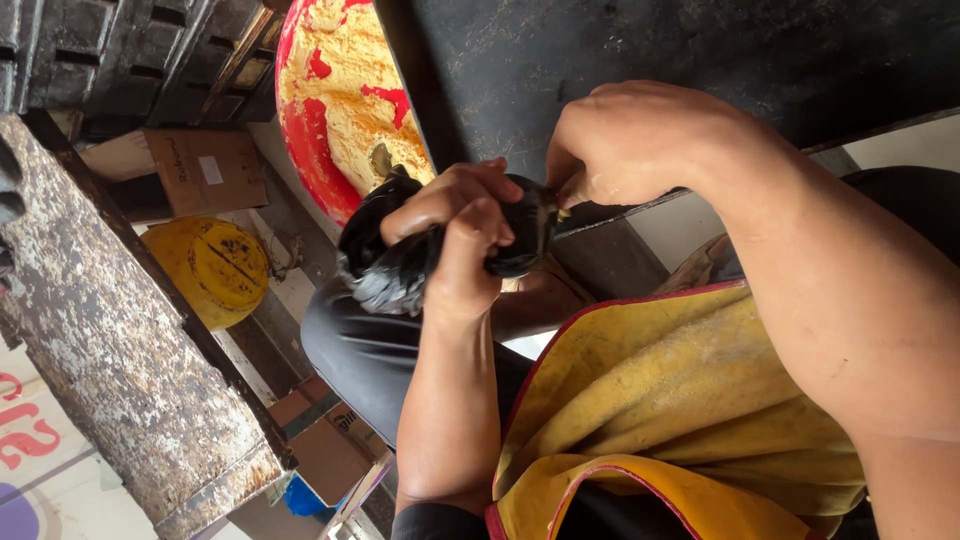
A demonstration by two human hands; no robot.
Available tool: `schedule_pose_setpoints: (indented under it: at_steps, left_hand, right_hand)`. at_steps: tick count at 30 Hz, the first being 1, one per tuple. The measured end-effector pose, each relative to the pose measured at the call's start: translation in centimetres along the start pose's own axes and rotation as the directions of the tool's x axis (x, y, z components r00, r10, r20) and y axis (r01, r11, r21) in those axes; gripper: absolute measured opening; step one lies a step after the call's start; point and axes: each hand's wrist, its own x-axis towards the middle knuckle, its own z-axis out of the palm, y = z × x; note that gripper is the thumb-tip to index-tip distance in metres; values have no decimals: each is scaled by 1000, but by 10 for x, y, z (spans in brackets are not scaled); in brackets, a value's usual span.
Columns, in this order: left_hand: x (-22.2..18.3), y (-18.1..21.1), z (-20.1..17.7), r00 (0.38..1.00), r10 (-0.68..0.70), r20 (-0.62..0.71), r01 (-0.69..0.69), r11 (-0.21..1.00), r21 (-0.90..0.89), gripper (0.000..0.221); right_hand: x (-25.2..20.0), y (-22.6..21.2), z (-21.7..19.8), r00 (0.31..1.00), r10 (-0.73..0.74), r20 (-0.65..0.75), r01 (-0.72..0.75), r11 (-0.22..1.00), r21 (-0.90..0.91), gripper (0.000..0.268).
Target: Piping cookie batter from a pastry sleeve onto baking trays and arranging trays in a bakery production area.
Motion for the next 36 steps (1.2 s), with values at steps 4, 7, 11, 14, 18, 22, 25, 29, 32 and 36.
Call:
schedule_pose_setpoints:
  at_steps: [4,7,11,14,18,22,25,29,32,36]
  left_hand:
    - [0,7,8,996,36,-79,-43,996,-82,25]
    - [-1,10,29,980,50,-194,-48,999,11,27]
    - [-7,-2,59,955,85,-284,-61,994,92,27]
    - [-10,-3,70,946,92,-312,-55,991,124,29]
    - [-8,-6,74,948,92,-304,-30,979,204,29]
    - [-8,-8,69,964,62,-260,-27,990,138,27]
    - [-3,-8,63,985,64,-158,-47,993,109,26]
    - [6,-3,55,997,68,-44,-64,994,86,25]
    - [14,-1,48,994,59,90,-64,997,50,25]
    - [24,3,45,966,34,257,-36,999,1,26]
  right_hand:
    - [-16,5,-12,998,-32,-45,35,998,51,24]
    - [-24,12,-14,997,1,-76,5,997,83,24]
    - [-28,23,-10,994,49,-101,-38,994,106,25]
    - [-28,31,-6,995,46,-87,-38,994,101,25]
    - [-26,39,-1,995,45,-84,-39,997,67,26]
    - [-28,41,-1,994,54,-93,-50,998,47,28]
    - [-29,42,-1,992,91,-82,-88,995,43,27]
    - [-36,38,-7,991,124,-58,-122,991,48,26]
    - [-38,36,-9,988,142,-55,-139,989,56,25]
    - [-37,37,-8,988,154,-35,-153,988,25,24]
